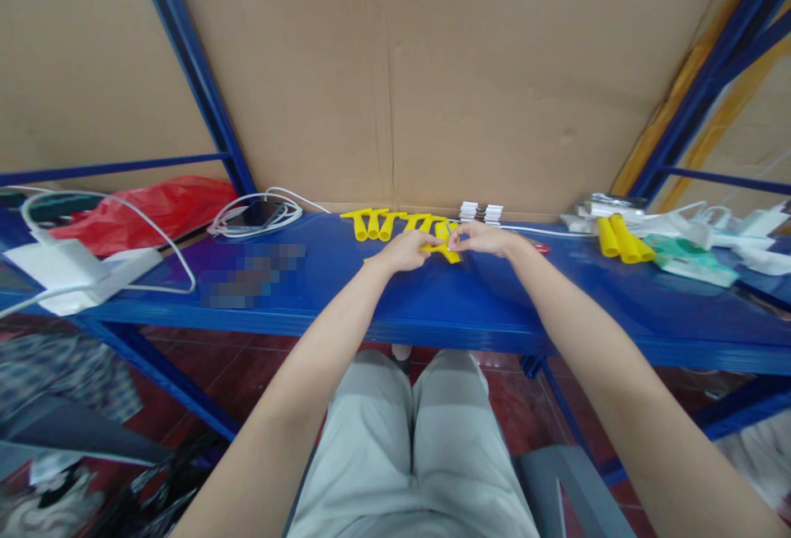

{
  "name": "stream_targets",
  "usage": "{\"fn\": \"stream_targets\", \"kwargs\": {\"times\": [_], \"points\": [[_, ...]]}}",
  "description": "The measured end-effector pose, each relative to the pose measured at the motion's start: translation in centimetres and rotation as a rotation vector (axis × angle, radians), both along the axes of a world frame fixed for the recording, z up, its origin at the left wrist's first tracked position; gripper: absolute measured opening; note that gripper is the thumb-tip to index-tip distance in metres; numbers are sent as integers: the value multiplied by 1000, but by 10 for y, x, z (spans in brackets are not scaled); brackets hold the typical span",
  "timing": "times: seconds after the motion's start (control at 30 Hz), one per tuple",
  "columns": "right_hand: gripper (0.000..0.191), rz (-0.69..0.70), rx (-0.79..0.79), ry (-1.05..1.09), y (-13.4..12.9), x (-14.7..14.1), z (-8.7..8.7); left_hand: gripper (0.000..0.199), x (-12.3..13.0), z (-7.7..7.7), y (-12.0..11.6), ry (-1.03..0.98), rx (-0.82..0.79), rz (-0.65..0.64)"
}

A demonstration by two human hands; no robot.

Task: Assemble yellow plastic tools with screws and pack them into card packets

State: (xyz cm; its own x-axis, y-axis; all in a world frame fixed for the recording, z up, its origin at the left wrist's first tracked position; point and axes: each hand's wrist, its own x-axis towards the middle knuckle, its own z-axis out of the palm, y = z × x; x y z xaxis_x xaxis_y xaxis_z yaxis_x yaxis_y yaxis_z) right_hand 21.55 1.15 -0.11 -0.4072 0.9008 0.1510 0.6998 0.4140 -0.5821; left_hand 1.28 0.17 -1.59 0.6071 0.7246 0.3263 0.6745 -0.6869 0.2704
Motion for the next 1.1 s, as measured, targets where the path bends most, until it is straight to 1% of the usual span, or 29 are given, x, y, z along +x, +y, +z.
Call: {"fn": "stream_targets", "kwargs": {"times": [0.37,0.53,0.67,0.83,1.1], "points": [[10,-17,17,-113,-1,-2,2,44,0,0,-1,14,19,-8],[9,-48,21,-113,-3,-4,3,45,0,-1,0,-5,2,-25],[9,-56,53,-82,-4,-6,2,47,0,-1,1,-25,1,9],[8,-108,28,-80,-8,-12,4,46,1,0,-1,-71,-36,51],[8,-151,16,-37,-12,-18,4,45,1,3,-5,-59,-49,99]]}}
